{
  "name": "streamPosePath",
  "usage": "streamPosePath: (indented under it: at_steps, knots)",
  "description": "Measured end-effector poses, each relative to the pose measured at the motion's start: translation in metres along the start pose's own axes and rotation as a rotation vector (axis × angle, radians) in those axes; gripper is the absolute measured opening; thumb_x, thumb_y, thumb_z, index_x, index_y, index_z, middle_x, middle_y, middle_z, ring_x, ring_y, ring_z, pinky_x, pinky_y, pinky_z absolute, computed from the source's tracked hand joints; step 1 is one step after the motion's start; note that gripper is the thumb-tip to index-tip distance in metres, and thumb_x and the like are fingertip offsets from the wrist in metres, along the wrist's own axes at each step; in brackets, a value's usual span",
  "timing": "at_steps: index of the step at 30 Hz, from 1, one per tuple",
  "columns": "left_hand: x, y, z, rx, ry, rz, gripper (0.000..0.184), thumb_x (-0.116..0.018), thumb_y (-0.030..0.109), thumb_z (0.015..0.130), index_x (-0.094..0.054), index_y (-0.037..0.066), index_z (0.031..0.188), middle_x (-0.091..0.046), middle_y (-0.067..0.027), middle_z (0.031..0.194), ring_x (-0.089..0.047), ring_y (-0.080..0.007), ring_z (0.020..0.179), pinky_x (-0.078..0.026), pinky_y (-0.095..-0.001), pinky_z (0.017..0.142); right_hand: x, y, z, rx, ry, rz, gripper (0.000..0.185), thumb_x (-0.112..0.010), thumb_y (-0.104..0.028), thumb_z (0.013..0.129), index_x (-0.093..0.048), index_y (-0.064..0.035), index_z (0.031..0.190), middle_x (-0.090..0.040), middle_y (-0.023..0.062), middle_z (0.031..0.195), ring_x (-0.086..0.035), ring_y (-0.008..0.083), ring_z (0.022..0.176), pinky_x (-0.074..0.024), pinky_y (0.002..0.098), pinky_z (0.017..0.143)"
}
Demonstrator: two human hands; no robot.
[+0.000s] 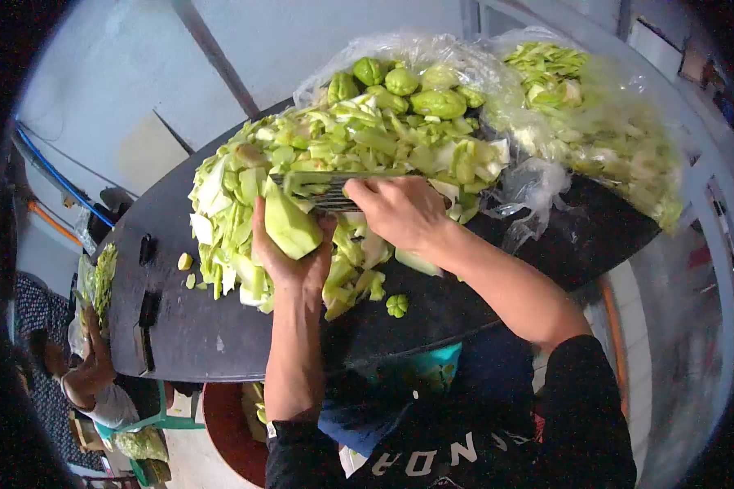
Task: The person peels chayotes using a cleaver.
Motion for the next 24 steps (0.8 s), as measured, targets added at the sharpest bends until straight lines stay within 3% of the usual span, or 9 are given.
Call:
streamPosePath:
  at_steps: [7,9,11,13,15,17,19,22,24]
  knots:
    - [-0.008,-0.002,-0.008,0.029,0.02,-0.031,0.051,-0.055,0.053,0.089,-0.059,0.013,0.121,-0.066,-0.0072,0.104,-0.063,-0.0233,0.095,-0.052,-0.039,0.083,0.021,-0.017,0.001,0.274,0.052,0.207,0.028,-0.07,-0.003,0.061,-0.052,-0.005,0.082,-0.056,0.009,0.068,-0.061,0.0309,0.06,-0.0477,0.0408,0.049]
    - [-0.019,-0.002,-0.008,-0.034,0.082,-0.017,0.046,-0.053,0.052,0.091,-0.062,0.011,0.109,-0.066,-0.0065,0.092,-0.064,-0.0239,0.081,-0.052,-0.0386,0.07,0.004,-0.005,0.004,0.085,0.04,0.126,0.025,-0.066,0.001,0.064,-0.054,-0.0049,0.085,-0.057,0.0119,0.069,-0.061,0.0323,0.062,-0.0489,0.0409,0.052]
    - [-0.008,-0.003,-0.004,0.067,-0.187,-0.035,0.046,-0.051,0.052,0.092,-0.062,0.011,0.11,-0.066,-0.0074,0.092,-0.064,-0.0242,0.08,-0.053,-0.0391,0.071,0.002,0.007,0.003,-0.157,-0.111,-0.016,0.023,-0.064,0.002,0.067,-0.054,-0.005,0.086,-0.058,0.0119,0.071,-0.062,0.033,0.064,-0.0492,0.041,0.053]
    - [-0.004,-0.004,-0.001,0.086,-0.218,-0.049,0.047,-0.051,0.052,0.092,-0.062,0.01,0.11,-0.066,-0.0079,0.093,-0.064,-0.0242,0.081,-0.053,-0.0394,0.071,0.007,0.006,0.002,-0.151,-0.055,0.023,0.024,-0.064,0.003,0.067,-0.054,-0.005,0.087,-0.059,0.0119,0.072,-0.063,0.0339,0.066,-0.0489,0.0419,0.054]
    - [-0.004,-0.006,-0.002,0.098,-0.223,-0.064,0.047,-0.05,0.052,0.092,-0.062,0.01,0.111,-0.067,-0.0085,0.093,-0.064,-0.0242,0.081,-0.053,-0.0397,0.071,0.016,-0.004,0.0,0.057,0.028,0.135,0.029,-0.068,0.001,0.062,-0.053,-0.0044,0.086,-0.056,0.0125,0.069,-0.061,0.0341,0.063,-0.0475,0.042,0.052]
    - [-0.014,-0.007,-0.002,0.046,0.046,-0.123,0.047,-0.049,0.052,0.093,-0.062,0.009,0.108,-0.066,-0.0092,0.092,-0.064,-0.0243,0.08,-0.053,-0.04,0.069,0.026,-0.015,0.001,0.236,0.012,0.166,0.024,-0.068,-0.004,0.064,-0.054,-0.0089,0.082,-0.055,0.0055,0.066,-0.063,0.0287,0.06,-0.0518,0.04,0.053]
    - [-0.013,-0.003,-0.007,0.03,0.049,-0.08,0.047,-0.05,0.052,0.092,-0.062,0.009,0.106,-0.066,-0.0097,0.092,-0.063,-0.0241,0.077,-0.052,-0.0398,0.066,0.018,-0.016,-0.002,0.242,0.049,0.228,0.032,-0.069,-0.001,0.06,-0.054,-0.0036,0.088,-0.054,0.0135,0.068,-0.06,0.0342,0.061,-0.0455,0.0426,0.05]
    - [-0.006,-0.004,-0.003,0.07,-0.116,-0.03,0.048,-0.05,0.052,0.092,-0.061,0.009,0.109,-0.066,-0.0109,0.093,-0.063,-0.0245,0.076,-0.052,-0.0398,0.064,0.006,0.005,0.005,-0.244,-0.222,-0.11,0.026,-0.061,0.002,0.074,-0.054,-0.0031,0.098,-0.064,0.0183,0.078,-0.065,0.0395,0.072,-0.0505,0.048,0.058]
    - [-0.012,-0.005,-0.003,0.083,-0.122,-0.062,0.048,-0.05,0.052,0.092,-0.06,0.009,0.111,-0.066,-0.0113,0.092,-0.063,-0.025,0.076,-0.052,-0.0394,0.064,0.009,0.011,0.003,-0.239,-0.207,-0.102,0.025,-0.062,0.002,0.073,-0.054,-0.0033,0.096,-0.065,0.0173,0.078,-0.065,0.0392,0.071,-0.051,0.0479,0.059]
Point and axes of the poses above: each hand's wrist, its own z-axis towards the middle knuckle, its own x-axis out of the back of the hand, y = z × x, the point moved 1 cm from there along z, towards the middle knuckle
